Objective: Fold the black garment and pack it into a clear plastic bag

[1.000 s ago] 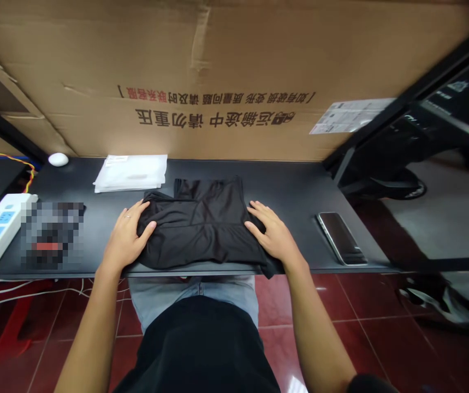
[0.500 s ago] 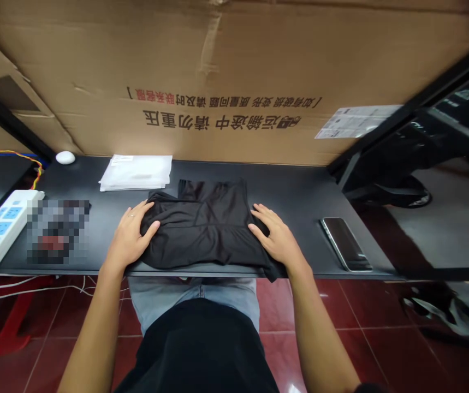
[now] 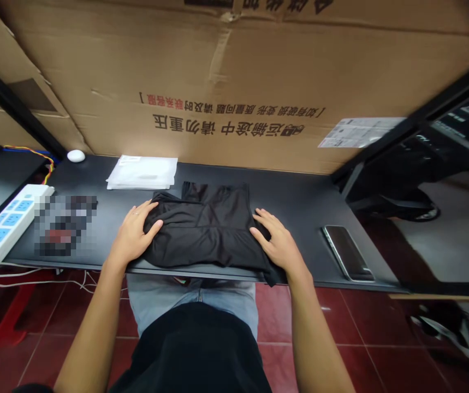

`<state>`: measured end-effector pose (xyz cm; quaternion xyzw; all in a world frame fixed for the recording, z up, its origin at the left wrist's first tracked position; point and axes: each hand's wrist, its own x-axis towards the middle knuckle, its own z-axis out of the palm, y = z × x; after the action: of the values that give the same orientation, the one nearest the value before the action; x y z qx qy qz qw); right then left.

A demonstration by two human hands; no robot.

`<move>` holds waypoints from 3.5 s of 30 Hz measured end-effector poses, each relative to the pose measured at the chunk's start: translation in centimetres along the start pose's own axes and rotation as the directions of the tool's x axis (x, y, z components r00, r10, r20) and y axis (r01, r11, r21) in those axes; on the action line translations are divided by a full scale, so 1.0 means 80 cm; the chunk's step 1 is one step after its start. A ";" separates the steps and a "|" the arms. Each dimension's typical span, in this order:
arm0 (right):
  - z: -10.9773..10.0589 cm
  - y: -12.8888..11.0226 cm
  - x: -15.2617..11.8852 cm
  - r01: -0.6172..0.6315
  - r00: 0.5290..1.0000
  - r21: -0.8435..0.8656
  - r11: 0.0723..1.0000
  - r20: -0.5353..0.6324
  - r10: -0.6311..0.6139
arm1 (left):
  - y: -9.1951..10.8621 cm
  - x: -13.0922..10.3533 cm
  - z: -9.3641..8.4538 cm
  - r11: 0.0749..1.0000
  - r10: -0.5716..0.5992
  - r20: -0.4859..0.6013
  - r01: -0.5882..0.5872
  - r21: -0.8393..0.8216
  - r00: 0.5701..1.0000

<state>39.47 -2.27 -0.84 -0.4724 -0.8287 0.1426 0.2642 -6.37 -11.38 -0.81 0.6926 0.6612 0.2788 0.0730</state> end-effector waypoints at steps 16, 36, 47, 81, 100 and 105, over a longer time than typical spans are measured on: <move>-0.001 -0.001 -0.001 -0.021 1.000 0.001 1.000 0.004 0.021 | -0.005 0.003 0.001 1.000 0.007 0.011 -0.006 -0.004 1.000; -0.001 0.008 -0.003 -0.004 1.000 -0.005 1.000 -0.002 0.004 | 0.000 0.001 0.000 1.000 -0.019 0.010 0.019 -0.010 1.000; -0.006 -0.006 -0.001 -0.021 1.000 -0.005 1.000 0.015 0.021 | -0.005 -0.002 0.004 1.000 -0.005 -0.003 0.005 -0.011 1.000; -0.023 -0.048 0.170 -0.102 0.991 -0.231 0.968 -0.103 0.080 | 0.122 0.176 0.018 0.993 0.020 0.066 -0.027 0.117 0.998; -0.043 -0.008 0.065 0.392 0.919 0.175 0.903 -0.026 -0.393 | 0.074 0.106 -0.027 0.822 0.568 0.189 -0.543 -0.173 0.801; -0.046 -0.001 0.048 0.445 0.884 0.120 0.887 0.101 -0.457 | 0.068 0.091 -0.032 0.833 0.552 0.311 -0.528 -0.164 0.774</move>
<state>39.89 0.96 3.36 -0.2438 -0.9232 0.1453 0.2590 -3.04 -5.68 5.97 0.8880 0.4014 0.1842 0.1281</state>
